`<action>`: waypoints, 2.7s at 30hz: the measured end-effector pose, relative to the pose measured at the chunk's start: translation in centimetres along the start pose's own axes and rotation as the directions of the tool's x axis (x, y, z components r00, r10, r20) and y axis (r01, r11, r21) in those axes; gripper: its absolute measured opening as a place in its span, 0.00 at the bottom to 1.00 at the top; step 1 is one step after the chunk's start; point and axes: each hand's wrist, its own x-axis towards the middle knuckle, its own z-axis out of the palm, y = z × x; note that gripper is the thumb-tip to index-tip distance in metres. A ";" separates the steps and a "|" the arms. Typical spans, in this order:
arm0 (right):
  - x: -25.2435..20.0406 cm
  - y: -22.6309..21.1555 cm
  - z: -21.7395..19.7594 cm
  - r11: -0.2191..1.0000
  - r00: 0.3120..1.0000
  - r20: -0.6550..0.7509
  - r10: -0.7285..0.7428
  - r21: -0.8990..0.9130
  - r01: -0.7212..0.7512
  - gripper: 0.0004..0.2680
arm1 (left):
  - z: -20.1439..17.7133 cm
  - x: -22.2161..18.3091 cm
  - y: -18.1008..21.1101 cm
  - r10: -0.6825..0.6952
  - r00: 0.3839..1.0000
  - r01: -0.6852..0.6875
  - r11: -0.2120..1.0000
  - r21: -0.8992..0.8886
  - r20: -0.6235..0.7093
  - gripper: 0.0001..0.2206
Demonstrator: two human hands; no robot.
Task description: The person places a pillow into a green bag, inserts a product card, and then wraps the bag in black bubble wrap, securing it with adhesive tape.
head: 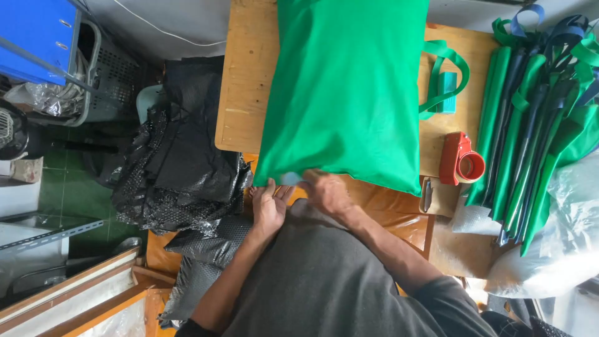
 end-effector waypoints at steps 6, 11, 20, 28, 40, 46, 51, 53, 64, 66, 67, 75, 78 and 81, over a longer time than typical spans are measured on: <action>-2.5 4.1 -2.7 0.980 0.994 -0.005 0.109 0.165 -0.107 0.08 | 2.2 -2.4 0.8 -0.018 0.999 0.016 0.998 0.053 0.030 0.04; -1.2 0.2 -1.9 0.976 0.997 -0.020 0.073 0.208 -0.068 0.08 | 3.6 -2.0 -0.1 -0.133 0.988 0.125 0.987 0.102 0.079 0.04; -4.1 4.9 -2.5 0.952 0.973 -0.077 0.219 0.233 -0.196 0.08 | 1.1 -0.3 -1.2 -0.070 0.995 0.052 0.975 0.217 0.074 0.08; -3.6 4.7 -0.5 0.963 0.983 -0.020 0.184 0.205 -0.176 0.08 | 1.6 -0.1 -2.0 -0.142 0.971 0.107 0.978 0.181 0.193 0.04; -5.4 4.4 -1.2 0.887 0.937 -0.114 0.331 0.377 -0.267 0.07 | 4.3 -0.7 -5.5 -0.330 0.904 0.254 0.925 0.281 0.271 0.03; -10.1 8.9 -2.8 0.886 0.875 -0.156 0.458 0.166 -0.434 0.09 | 7.2 -4.5 -2.8 -0.274 0.933 0.178 0.914 0.363 0.232 0.11; -10.0 7.4 -2.3 0.830 0.853 -0.188 0.487 0.404 -0.385 0.06 | 6.1 -1.7 -5.5 -0.443 0.866 0.314 0.843 0.436 0.232 0.17; -9.2 6.7 -1.0 0.822 0.852 -0.193 0.487 0.431 -0.372 0.07 | 5.3 0.6 -7.8 -0.459 0.855 0.321 0.833 0.451 0.240 0.14; -15.1 8.4 -2.8 0.692 0.700 -0.220 0.679 0.511 -0.511 0.09 | 8.4 -2.6 -8.0 -0.492 0.835 0.316 0.795 0.518 0.246 0.14; -13.6 7.5 -2.6 0.662 0.737 -0.203 0.644 0.631 -0.404 0.07 | 8.8 -2.1 -10.2 -0.597 0.781 0.455 0.745 0.489 0.184 0.15; -13.2 8.0 -1.8 0.653 0.725 -0.206 0.658 0.636 -0.411 0.07 | 8.0 -0.6 -11.3 -0.608 0.773 0.460 0.732 0.503 0.179 0.15; -18.1 12.5 -0.5 0.589 0.493 -0.341 0.801 0.596 -0.546 0.06 | 10.0 -4.3 -9.9 -0.585 0.790 0.418 0.733 0.536 0.183 0.10; -17.8 12.3 0.3 0.554 0.493 -0.315 0.811 0.683 -0.477 0.06 | 9.9 -3.2 -11.6 -0.632 0.750 0.418 0.683 0.599 0.197 0.09; -15.3 9.9 -1.2 0.628 0.598 -0.321 0.734 0.656 -0.418 0.08 | 11.8 -4.2 -13.6 -0.718 0.676 0.525 0.629 0.573 0.169 0.04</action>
